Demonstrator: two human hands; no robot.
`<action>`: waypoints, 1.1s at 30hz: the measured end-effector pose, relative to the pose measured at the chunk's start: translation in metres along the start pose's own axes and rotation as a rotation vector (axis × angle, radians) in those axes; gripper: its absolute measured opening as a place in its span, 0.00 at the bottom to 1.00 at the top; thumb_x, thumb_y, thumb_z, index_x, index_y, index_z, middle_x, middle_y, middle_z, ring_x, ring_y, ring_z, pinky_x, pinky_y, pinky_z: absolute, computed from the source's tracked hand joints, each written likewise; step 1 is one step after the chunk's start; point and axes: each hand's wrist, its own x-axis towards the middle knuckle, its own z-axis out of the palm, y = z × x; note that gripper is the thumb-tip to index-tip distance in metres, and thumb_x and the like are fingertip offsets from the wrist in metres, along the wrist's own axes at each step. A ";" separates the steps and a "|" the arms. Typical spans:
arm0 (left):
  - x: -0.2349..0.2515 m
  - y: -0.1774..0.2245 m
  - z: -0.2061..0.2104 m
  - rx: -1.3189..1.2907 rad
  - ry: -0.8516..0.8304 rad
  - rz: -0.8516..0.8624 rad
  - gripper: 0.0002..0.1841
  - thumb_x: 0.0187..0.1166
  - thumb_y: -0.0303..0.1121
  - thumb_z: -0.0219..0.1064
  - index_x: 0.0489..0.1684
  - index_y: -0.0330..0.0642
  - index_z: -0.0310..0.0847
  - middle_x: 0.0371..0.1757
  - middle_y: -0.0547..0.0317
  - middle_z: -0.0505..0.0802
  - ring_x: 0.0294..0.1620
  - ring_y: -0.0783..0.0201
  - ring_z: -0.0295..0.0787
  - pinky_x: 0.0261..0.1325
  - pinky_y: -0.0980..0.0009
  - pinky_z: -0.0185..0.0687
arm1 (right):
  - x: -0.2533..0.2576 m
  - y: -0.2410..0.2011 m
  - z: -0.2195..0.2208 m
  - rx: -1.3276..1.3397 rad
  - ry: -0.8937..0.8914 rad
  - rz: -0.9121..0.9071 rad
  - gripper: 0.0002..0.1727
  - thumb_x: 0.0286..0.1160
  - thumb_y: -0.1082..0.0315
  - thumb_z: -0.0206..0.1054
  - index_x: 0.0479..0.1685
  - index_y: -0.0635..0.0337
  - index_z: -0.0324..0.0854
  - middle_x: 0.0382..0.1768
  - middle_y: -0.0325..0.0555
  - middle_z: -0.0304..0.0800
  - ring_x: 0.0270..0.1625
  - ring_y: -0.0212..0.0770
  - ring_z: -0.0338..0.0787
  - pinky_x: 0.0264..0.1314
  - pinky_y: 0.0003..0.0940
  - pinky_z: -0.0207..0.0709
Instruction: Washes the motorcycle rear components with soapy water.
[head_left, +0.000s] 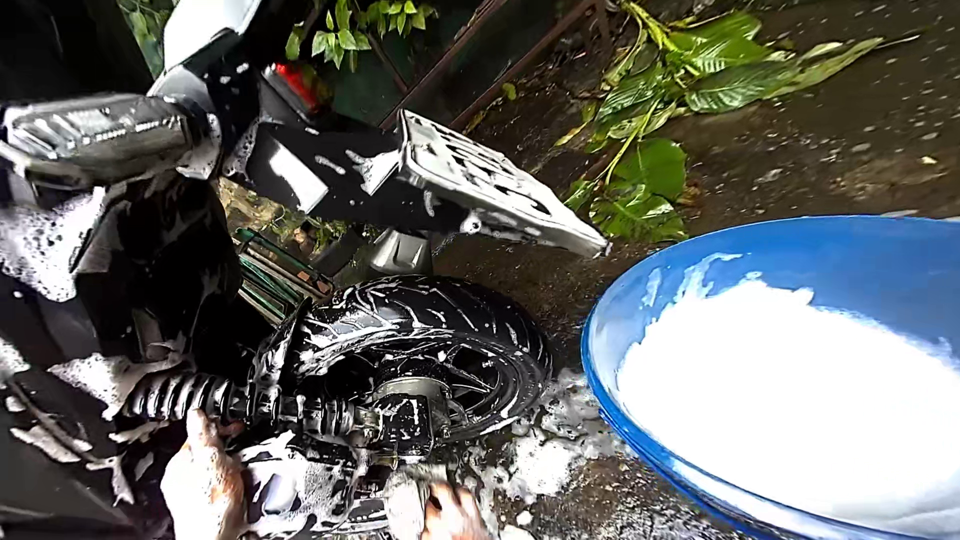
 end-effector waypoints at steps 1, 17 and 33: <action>0.000 0.000 0.001 -0.009 -0.002 0.002 0.33 0.94 0.56 0.41 0.33 0.40 0.87 0.26 0.62 0.86 0.30 0.68 0.81 0.40 0.59 0.76 | 0.011 0.001 -0.022 -0.056 -0.144 -0.024 0.19 0.73 0.55 0.67 0.46 0.62 0.92 0.64 0.58 0.90 0.81 0.67 0.73 0.79 0.69 0.63; -0.003 0.006 0.000 0.049 -0.031 0.026 0.36 0.94 0.56 0.38 0.34 0.39 0.88 0.26 0.57 0.86 0.31 0.62 0.83 0.40 0.55 0.76 | 0.063 0.000 -0.050 -0.101 -0.462 -0.050 0.26 0.85 0.52 0.59 0.61 0.67 0.85 0.73 0.65 0.80 0.81 0.68 0.72 0.81 0.64 0.65; -0.005 -0.025 -0.004 -0.073 -0.143 0.209 0.25 0.89 0.48 0.57 0.58 0.33 0.88 0.60 0.43 0.93 0.64 0.56 0.89 0.71 0.53 0.79 | 0.030 -0.004 -0.016 -0.108 -0.295 -0.077 0.25 0.82 0.48 0.61 0.51 0.62 0.90 0.65 0.60 0.88 0.77 0.68 0.76 0.76 0.67 0.69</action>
